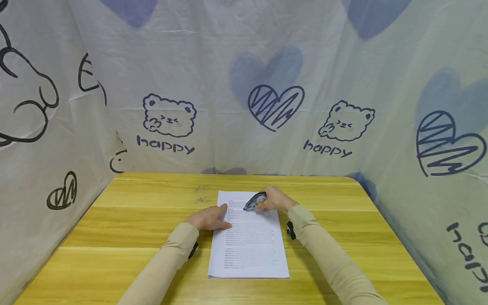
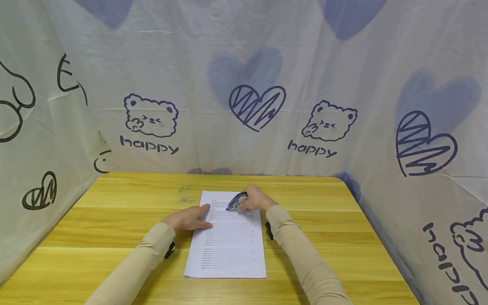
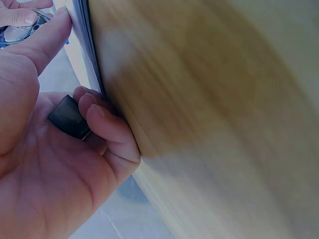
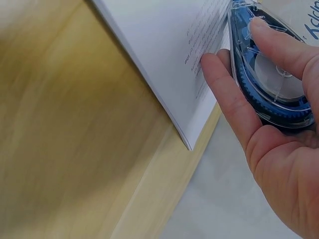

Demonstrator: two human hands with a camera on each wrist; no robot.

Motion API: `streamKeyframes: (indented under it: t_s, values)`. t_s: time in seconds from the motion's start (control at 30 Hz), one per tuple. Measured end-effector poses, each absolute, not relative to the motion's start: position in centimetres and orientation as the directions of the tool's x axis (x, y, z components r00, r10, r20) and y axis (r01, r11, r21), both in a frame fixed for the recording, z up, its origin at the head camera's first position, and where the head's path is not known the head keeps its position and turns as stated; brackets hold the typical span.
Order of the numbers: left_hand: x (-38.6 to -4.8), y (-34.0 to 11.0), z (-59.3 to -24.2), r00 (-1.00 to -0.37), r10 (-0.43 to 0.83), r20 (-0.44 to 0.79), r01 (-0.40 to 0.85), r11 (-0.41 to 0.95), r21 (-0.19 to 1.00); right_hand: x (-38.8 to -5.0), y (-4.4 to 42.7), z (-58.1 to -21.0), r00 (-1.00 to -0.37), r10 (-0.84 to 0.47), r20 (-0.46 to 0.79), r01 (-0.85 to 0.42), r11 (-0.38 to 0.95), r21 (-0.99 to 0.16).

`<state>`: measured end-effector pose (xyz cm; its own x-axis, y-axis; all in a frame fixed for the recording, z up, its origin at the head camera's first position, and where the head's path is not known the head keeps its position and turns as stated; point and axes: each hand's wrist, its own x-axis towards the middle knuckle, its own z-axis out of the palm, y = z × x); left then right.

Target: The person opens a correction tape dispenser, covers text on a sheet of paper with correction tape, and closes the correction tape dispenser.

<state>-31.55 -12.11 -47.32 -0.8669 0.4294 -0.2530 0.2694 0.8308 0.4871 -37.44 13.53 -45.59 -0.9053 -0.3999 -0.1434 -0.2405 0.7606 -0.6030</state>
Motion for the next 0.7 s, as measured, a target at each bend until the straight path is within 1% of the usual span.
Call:
streamKeyframes:
  t_s: [0.27,0.7]
  values:
    - [-31.44,-11.99,-47.2,-0.868,0.425,-0.256,0.268,0.836,0.478,-37.33,13.82,-45.61,-0.901,-0.403,-0.158,-0.223,0.746,-0.627]
    - [-31.37,-12.08,-47.19,-0.871,0.419,-0.256,0.258,0.834,0.488,-37.29,14.06,-45.46,-0.898,-0.411,-0.157,-0.234,0.748,-0.621]
